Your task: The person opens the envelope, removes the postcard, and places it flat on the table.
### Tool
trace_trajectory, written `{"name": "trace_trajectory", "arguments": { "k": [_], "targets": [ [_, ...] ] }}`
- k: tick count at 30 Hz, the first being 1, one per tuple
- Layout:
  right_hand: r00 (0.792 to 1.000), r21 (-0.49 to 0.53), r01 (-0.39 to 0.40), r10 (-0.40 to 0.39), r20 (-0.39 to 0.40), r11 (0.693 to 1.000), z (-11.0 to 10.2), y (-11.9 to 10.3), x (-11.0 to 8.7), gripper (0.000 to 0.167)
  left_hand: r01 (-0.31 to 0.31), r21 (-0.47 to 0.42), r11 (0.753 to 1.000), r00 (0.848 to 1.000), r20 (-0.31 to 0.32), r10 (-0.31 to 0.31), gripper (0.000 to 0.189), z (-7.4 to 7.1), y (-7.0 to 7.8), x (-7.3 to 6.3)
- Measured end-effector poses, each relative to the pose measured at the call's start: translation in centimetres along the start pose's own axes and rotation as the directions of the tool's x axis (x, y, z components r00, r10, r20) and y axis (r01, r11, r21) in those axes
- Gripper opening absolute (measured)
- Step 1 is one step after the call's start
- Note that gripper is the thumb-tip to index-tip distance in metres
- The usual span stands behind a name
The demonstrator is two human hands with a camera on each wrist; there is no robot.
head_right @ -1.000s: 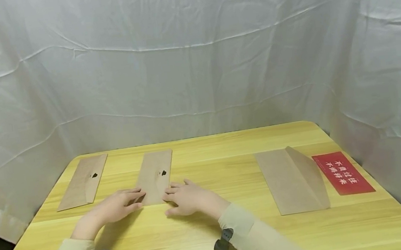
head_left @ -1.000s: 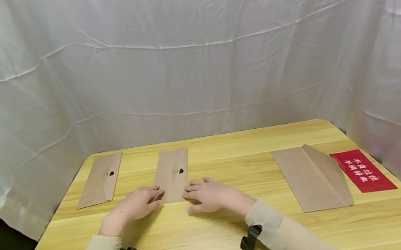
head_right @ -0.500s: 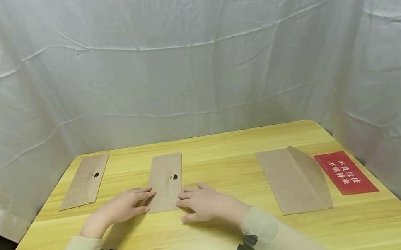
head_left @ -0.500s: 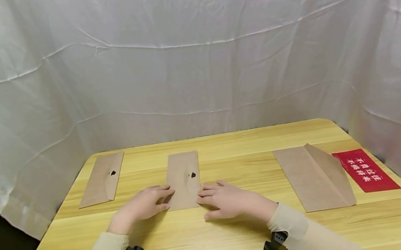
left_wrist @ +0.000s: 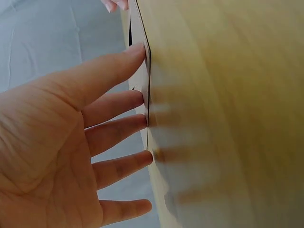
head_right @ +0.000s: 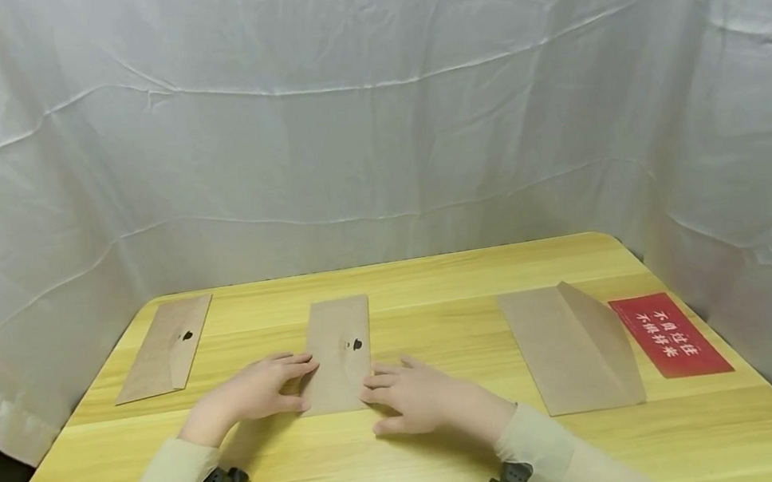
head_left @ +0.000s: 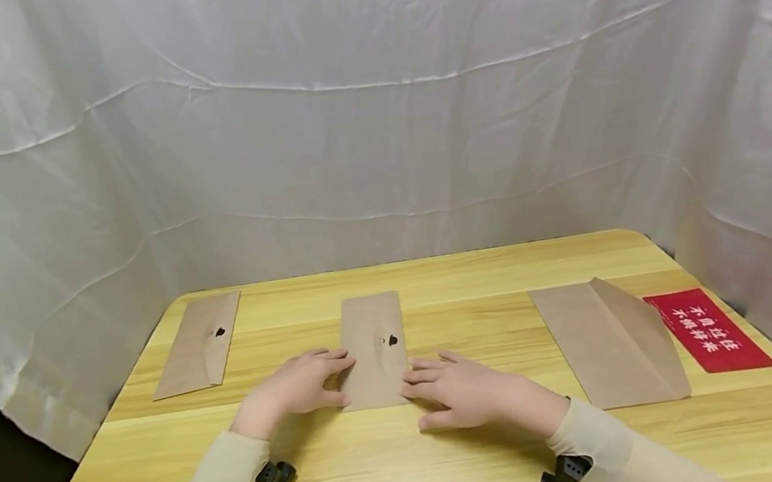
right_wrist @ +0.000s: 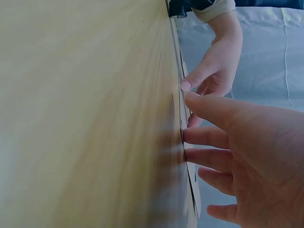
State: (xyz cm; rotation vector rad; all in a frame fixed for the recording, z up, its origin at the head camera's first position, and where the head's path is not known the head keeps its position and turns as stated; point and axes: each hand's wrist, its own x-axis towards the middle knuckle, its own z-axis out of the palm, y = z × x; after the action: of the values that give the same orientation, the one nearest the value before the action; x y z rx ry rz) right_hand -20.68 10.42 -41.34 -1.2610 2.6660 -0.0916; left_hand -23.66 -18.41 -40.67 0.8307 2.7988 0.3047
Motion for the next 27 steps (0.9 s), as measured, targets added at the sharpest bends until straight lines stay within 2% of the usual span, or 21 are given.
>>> {"name": "trace_trajectory", "arguments": {
  "k": [8,16,27],
  "targets": [
    [1.0,-0.001,-0.002,0.002,-0.01,1.0,0.1,0.4,-1.8,0.055,0.034,0.01,0.999,0.998,0.058,-0.035,0.073,-0.1,1.5,0.7],
    [0.999,0.036,0.012,-0.011,-0.032,0.999,0.5,1.0,-3.6,0.055,0.062,0.046,0.997,0.995,0.078,-0.066,0.084,0.2,3.0,1.0],
    [0.997,0.028,0.02,-0.018,-0.072,0.999,0.8,1.4,-5.7,0.053,0.033,0.057,0.998,0.995,0.094,-0.039,0.088,0.5,4.4,1.7]
  ]
}}
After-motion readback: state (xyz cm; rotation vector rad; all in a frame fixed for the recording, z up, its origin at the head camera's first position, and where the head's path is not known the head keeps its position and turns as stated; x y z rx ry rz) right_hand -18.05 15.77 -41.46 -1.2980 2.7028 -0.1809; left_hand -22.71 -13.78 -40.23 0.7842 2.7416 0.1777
